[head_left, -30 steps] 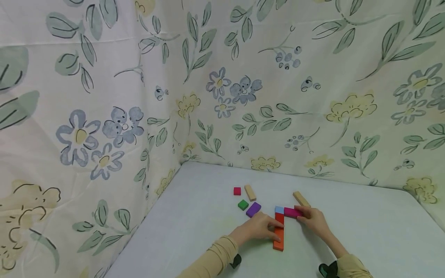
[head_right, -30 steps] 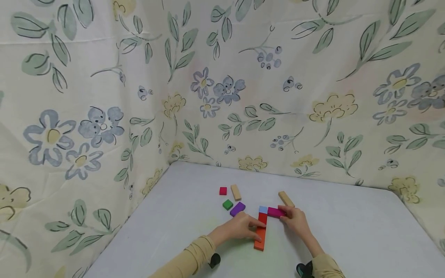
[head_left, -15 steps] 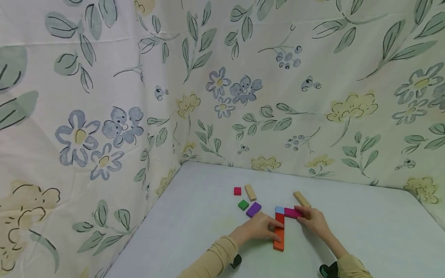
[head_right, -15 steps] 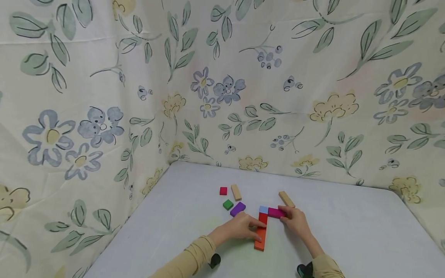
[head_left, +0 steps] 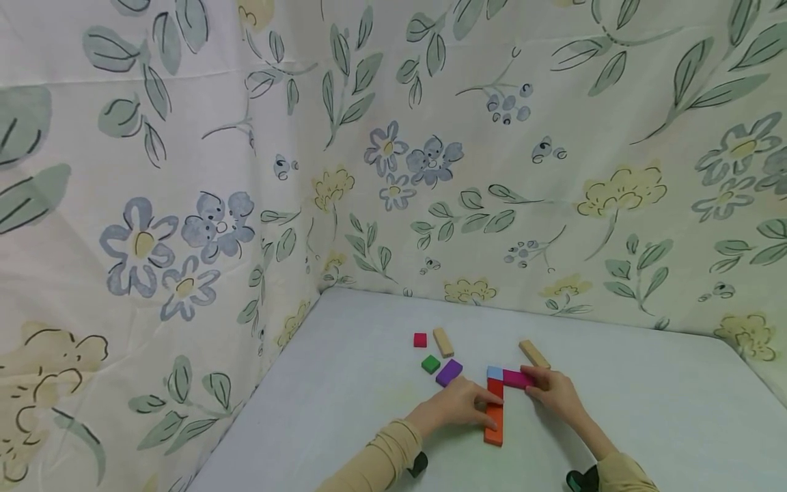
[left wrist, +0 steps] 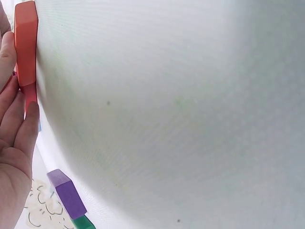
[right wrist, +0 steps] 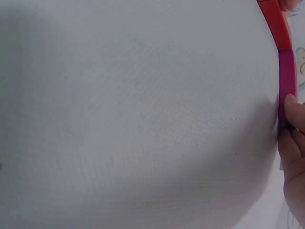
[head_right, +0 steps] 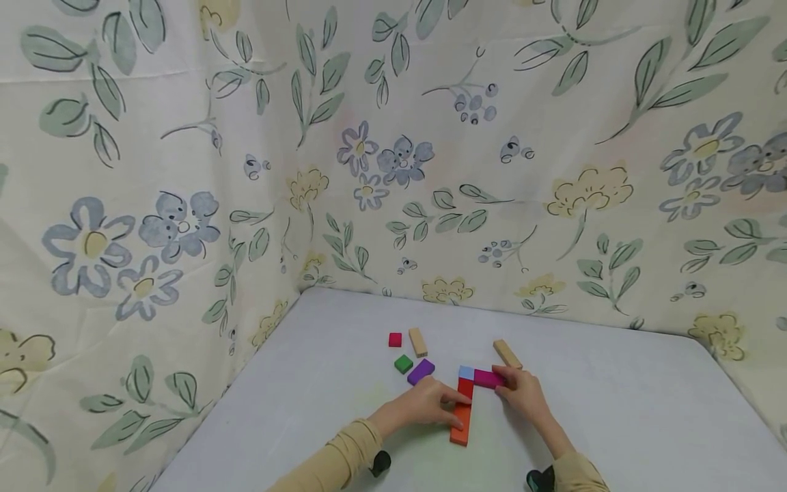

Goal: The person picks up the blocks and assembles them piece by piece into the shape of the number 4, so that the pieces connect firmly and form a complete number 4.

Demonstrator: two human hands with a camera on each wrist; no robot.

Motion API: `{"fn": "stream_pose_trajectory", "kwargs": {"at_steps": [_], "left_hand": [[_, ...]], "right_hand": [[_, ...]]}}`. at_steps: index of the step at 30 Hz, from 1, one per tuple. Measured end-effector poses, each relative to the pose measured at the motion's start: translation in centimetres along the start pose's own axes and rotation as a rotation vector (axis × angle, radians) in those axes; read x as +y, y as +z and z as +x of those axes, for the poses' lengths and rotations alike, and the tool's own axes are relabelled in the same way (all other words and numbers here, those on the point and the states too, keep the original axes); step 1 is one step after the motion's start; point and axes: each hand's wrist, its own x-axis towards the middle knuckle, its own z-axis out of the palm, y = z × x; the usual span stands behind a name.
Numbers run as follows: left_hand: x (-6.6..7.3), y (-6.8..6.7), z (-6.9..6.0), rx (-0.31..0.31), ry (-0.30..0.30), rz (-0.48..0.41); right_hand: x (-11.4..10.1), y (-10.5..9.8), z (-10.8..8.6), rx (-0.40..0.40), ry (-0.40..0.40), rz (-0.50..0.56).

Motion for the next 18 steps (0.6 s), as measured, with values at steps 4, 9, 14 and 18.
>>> {"fn": "stream_pose_trajectory", "kwargs": {"at_steps": [4, 9, 14, 18], "left_hand": [[0.04, 0.08, 0.08, 0.0, 0.001, 0.005], [0.03, 0.18, 0.16, -0.001, 0.001, 0.006], [0.02, 0.15, 0.15, 0.006, 0.004, 0.001], [0.09, 0.04, 0.07, 0.005, -0.003, -0.014]], "right_hand": [[0.23, 0.08, 0.02, -0.002, -0.002, 0.0], [0.29, 0.04, -0.06, -0.002, -0.007, 0.008], [0.17, -0.08, -0.09, 0.0, -0.011, 0.001], [0.16, -0.17, -0.23, 0.005, -0.01, -0.001]]}}
